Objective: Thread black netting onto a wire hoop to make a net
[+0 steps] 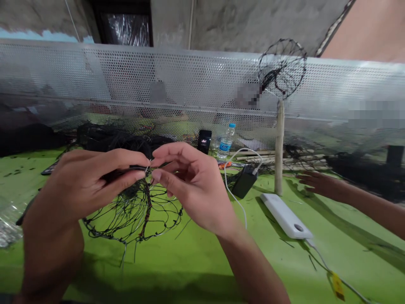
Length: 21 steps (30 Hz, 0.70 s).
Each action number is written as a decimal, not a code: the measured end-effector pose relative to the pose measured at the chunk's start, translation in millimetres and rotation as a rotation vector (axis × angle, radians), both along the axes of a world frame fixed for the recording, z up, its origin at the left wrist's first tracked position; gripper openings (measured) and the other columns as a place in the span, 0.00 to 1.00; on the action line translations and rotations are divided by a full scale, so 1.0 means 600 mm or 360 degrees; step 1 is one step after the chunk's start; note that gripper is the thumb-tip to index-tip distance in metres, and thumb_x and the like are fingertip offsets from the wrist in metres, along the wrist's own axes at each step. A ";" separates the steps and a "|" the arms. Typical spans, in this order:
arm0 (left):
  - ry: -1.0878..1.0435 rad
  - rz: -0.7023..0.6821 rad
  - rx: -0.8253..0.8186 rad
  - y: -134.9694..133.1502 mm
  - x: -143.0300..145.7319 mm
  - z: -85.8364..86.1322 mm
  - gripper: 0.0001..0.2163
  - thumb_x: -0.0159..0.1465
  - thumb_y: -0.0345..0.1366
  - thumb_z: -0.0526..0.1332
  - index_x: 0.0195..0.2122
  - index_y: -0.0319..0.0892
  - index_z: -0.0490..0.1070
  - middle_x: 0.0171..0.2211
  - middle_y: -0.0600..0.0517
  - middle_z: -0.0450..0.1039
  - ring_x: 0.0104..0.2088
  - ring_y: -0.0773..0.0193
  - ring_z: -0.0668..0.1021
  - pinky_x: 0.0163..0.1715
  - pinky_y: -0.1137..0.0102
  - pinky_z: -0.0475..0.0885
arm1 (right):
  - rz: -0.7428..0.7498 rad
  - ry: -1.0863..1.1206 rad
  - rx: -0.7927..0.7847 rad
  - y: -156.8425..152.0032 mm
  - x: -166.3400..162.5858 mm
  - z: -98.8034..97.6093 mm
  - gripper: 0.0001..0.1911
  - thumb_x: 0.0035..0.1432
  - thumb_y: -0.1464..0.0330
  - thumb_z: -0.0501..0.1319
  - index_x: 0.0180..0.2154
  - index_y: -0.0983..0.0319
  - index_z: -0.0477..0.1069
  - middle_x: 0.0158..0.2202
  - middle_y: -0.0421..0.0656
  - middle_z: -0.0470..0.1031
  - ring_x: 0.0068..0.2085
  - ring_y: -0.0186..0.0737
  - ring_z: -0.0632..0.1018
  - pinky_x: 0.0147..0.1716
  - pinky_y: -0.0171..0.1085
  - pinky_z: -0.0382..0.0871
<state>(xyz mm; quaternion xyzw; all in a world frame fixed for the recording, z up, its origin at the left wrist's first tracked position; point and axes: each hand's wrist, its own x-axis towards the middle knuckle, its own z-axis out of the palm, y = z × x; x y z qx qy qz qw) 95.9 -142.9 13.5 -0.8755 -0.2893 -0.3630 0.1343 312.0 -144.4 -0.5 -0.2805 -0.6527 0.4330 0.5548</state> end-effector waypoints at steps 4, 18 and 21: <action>-0.0012 0.0039 0.0073 -0.004 0.004 -0.002 0.06 0.74 0.37 0.60 0.51 0.51 0.71 0.36 0.60 0.83 0.28 0.70 0.82 0.30 0.73 0.72 | -0.0109 0.0030 0.0036 -0.005 -0.004 0.002 0.10 0.55 0.65 0.75 0.39 0.58 0.80 0.36 0.41 0.83 0.36 0.38 0.83 0.33 0.36 0.81; -0.0023 0.0124 0.0285 -0.022 0.009 -0.009 0.09 0.74 0.36 0.60 0.54 0.53 0.72 0.38 0.58 0.84 0.34 0.66 0.85 0.33 0.69 0.77 | -0.0011 0.0170 -0.0133 -0.009 -0.001 -0.003 0.10 0.52 0.65 0.78 0.36 0.57 0.83 0.33 0.40 0.85 0.36 0.39 0.85 0.39 0.39 0.84; -0.0049 0.0112 0.0277 -0.023 0.009 -0.007 0.08 0.74 0.36 0.60 0.53 0.53 0.72 0.39 0.59 0.84 0.34 0.67 0.85 0.34 0.70 0.77 | 0.0045 0.0164 -0.0170 -0.008 0.002 0.000 0.11 0.52 0.65 0.78 0.37 0.57 0.82 0.33 0.39 0.85 0.35 0.38 0.85 0.38 0.38 0.83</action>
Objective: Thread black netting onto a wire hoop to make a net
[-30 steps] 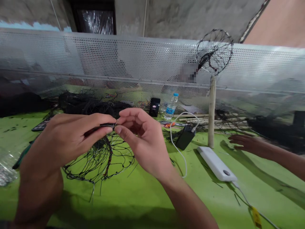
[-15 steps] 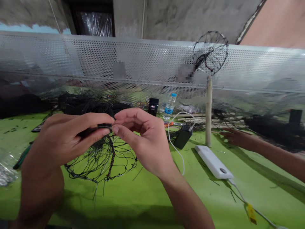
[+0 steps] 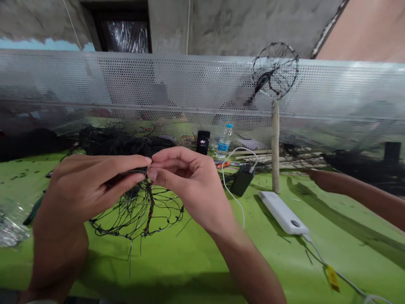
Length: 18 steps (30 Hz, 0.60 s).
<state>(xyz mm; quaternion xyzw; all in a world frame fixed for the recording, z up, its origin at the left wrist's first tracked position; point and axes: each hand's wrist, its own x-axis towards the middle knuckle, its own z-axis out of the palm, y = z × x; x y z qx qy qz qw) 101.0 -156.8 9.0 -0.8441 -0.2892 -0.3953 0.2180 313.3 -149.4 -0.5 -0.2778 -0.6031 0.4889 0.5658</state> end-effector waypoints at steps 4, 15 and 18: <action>0.0023 -0.0007 -0.0047 0.004 -0.003 0.001 0.08 0.74 0.37 0.60 0.53 0.52 0.71 0.39 0.59 0.84 0.32 0.69 0.84 0.32 0.71 0.75 | 0.0038 -0.0009 0.0070 0.003 -0.002 0.001 0.10 0.53 0.67 0.77 0.37 0.58 0.81 0.31 0.38 0.83 0.31 0.36 0.83 0.33 0.36 0.81; -0.0017 0.0118 -0.0175 -0.014 0.015 0.002 0.06 0.75 0.35 0.59 0.51 0.48 0.70 0.43 0.54 0.79 0.38 0.64 0.83 0.31 0.69 0.72 | -0.0268 -0.0177 0.0369 -0.010 -0.013 -0.001 0.05 0.59 0.71 0.70 0.39 0.58 0.79 0.33 0.40 0.81 0.31 0.34 0.78 0.29 0.35 0.73; -0.0019 0.0041 -0.0220 -0.012 0.016 0.002 0.07 0.74 0.34 0.59 0.51 0.48 0.70 0.44 0.55 0.80 0.38 0.66 0.83 0.32 0.70 0.72 | -0.0195 -0.0220 0.0384 -0.007 -0.011 -0.002 0.05 0.60 0.73 0.68 0.39 0.59 0.78 0.31 0.38 0.77 0.30 0.33 0.75 0.28 0.34 0.69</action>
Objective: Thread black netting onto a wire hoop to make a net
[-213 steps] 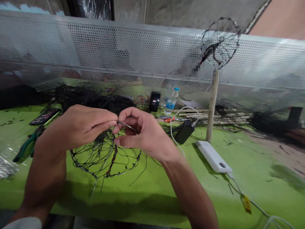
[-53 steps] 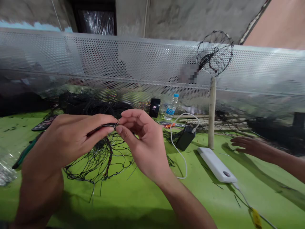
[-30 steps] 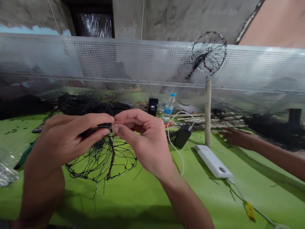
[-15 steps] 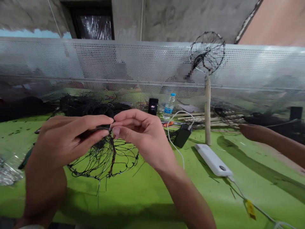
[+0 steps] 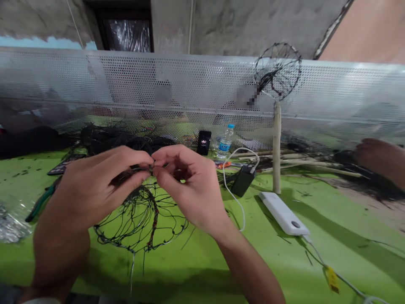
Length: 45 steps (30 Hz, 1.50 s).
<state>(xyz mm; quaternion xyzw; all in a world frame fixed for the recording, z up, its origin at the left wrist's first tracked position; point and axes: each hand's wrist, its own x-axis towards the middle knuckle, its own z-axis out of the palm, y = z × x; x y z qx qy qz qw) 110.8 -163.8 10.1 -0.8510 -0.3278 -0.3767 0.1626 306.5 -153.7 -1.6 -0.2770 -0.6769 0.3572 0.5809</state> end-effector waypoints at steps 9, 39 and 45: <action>-0.0056 -0.0196 0.0086 0.027 -0.004 -0.004 0.08 0.71 0.32 0.65 0.50 0.47 0.75 0.42 0.59 0.84 0.36 0.72 0.85 0.42 0.80 0.76 | 0.0379 0.0068 -0.0174 0.020 0.014 -0.001 0.09 0.59 0.77 0.70 0.40 0.60 0.76 0.32 0.38 0.75 0.26 0.27 0.68 0.19 0.29 0.58; -0.0270 -0.0212 -0.0240 0.044 0.000 0.000 0.06 0.67 0.35 0.68 0.42 0.46 0.72 0.29 0.63 0.81 0.22 0.75 0.79 0.25 0.77 0.69 | 0.0062 0.0093 -0.0009 0.030 0.010 -0.008 0.11 0.56 0.72 0.74 0.40 0.59 0.77 0.33 0.38 0.80 0.26 0.30 0.75 0.19 0.31 0.65; -0.0326 -0.0282 -0.0222 0.049 0.000 0.001 0.02 0.70 0.36 0.64 0.41 0.47 0.76 0.26 0.62 0.77 0.21 0.76 0.72 0.25 0.77 0.67 | -0.0010 0.0007 0.0169 0.027 0.005 -0.011 0.11 0.57 0.73 0.74 0.40 0.59 0.76 0.33 0.37 0.80 0.27 0.30 0.76 0.22 0.32 0.66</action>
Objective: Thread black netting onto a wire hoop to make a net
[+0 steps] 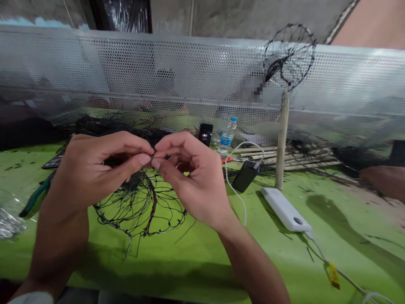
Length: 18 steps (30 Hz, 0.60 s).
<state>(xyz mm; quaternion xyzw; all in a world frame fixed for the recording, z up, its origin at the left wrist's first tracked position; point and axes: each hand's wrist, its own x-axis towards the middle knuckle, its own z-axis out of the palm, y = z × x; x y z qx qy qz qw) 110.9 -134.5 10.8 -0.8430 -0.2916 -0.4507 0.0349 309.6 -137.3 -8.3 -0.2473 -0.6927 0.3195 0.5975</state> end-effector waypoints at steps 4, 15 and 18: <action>0.0064 0.0045 -0.0007 -0.006 -0.001 0.002 0.02 0.71 0.37 0.64 0.40 0.48 0.75 0.25 0.62 0.76 0.20 0.74 0.71 0.25 0.75 0.66 | -0.0020 -0.0016 0.0023 -0.002 -0.001 -0.001 0.10 0.58 0.72 0.73 0.40 0.59 0.75 0.34 0.38 0.80 0.27 0.30 0.76 0.24 0.33 0.68; 0.0229 0.0169 -0.0017 -0.034 0.009 0.025 0.05 0.71 0.34 0.61 0.37 0.47 0.73 0.23 0.61 0.73 0.21 0.71 0.72 0.25 0.71 0.65 | 0.0107 -0.0025 -0.0155 -0.013 0.005 0.008 0.06 0.59 0.71 0.73 0.37 0.59 0.78 0.30 0.37 0.79 0.26 0.31 0.75 0.24 0.33 0.67; 0.0240 0.0219 0.0049 -0.037 0.012 0.026 0.05 0.71 0.32 0.61 0.36 0.45 0.72 0.23 0.60 0.74 0.21 0.71 0.72 0.25 0.70 0.64 | 0.0157 -0.0011 -0.0180 -0.013 0.007 0.010 0.06 0.58 0.72 0.73 0.37 0.59 0.79 0.30 0.38 0.79 0.28 0.32 0.76 0.26 0.33 0.69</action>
